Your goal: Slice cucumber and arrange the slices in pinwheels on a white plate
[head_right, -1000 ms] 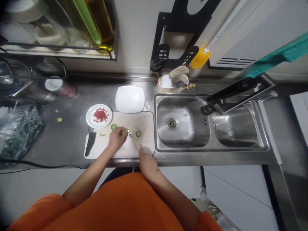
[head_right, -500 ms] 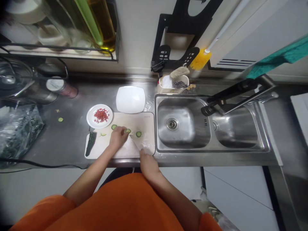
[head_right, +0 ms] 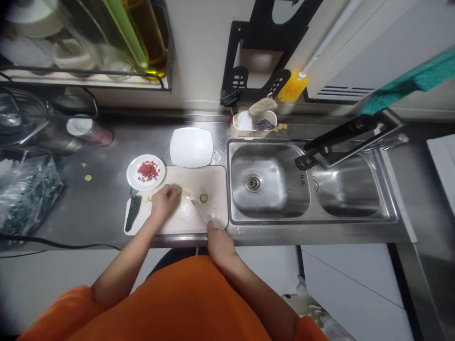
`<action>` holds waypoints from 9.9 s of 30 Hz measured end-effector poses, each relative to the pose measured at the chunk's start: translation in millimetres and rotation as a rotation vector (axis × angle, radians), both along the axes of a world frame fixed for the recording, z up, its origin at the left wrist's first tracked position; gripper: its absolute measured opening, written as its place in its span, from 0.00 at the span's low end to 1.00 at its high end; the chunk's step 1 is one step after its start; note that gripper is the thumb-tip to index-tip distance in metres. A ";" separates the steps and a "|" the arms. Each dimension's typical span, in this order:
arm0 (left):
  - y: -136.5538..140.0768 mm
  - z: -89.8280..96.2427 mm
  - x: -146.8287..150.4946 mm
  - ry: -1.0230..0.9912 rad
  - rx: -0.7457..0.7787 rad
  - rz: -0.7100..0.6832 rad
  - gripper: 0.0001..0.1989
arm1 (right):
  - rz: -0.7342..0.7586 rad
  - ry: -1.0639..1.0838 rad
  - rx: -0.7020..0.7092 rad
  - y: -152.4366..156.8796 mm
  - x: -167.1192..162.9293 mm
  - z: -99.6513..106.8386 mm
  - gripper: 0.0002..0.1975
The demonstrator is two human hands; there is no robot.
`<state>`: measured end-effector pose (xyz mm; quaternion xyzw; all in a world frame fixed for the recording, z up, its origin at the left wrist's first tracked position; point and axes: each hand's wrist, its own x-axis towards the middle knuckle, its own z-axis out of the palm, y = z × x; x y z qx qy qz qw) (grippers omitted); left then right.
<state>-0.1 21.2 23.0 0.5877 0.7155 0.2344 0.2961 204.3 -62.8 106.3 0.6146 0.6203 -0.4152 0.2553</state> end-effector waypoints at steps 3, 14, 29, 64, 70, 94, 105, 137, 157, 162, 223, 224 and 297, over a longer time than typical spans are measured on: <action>1.9 -0.4 -20.5 0.089 0.015 0.083 0.10 | -0.003 0.004 -0.006 0.0 0.3 -0.2 0.28; 7.0 0.4 -3.6 0.106 0.183 -0.188 0.12 | 0.007 -0.025 -0.005 1.3 -3.3 5.0 0.23; 44.8 1.1 57.6 0.083 -0.123 -0.851 0.07 | 0.001 -0.022 0.008 -1.5 -2.3 10.6 0.22; 42.6 1.8 54.3 0.117 -0.152 -0.428 0.07 | -0.040 -0.070 0.055 -3.3 13.3 4.0 0.22; 36.1 3.0 50.0 0.112 -0.166 -0.325 0.06 | -0.062 -0.088 0.084 1.4 14.8 -2.0 0.21; -20.1 -26.8 10.6 0.080 0.026 -0.091 0.13 | 0.043 -0.074 0.141 21.0 -22.1 -8.2 0.20; -20.8 -26.5 11.1 0.055 0.054 -0.072 0.14 | 0.074 -0.038 0.095 27.5 -36.2 5.7 0.17; -18.5 -23.2 11.5 0.068 0.022 -0.071 0.14 | 0.044 -0.001 0.027 36.1 -46.1 2.9 0.20; -4.8 -14.1 16.9 0.065 -0.023 -0.108 0.06 | 0.010 -0.004 0.019 10.2 -14.1 -0.7 0.24; -5.6 -2.1 0.9 -0.001 -0.044 -0.001 0.08 | 0.002 -0.008 0.017 10.7 -12.3 -1.3 0.26; -21.5 -23.3 6.0 0.058 0.162 -0.203 0.11 | 0.045 -0.034 0.082 6.1 2.0 -3.3 0.24; -23.7 -25.8 6.3 0.060 0.174 -0.192 0.12 | 0.050 -0.031 0.092 7.3 -0.3 -3.3 0.23; 6.2 -3.1 -35.9 0.208 -0.006 0.093 0.10 | 0.002 -0.003 0.043 5.0 -5.7 -9.7 0.24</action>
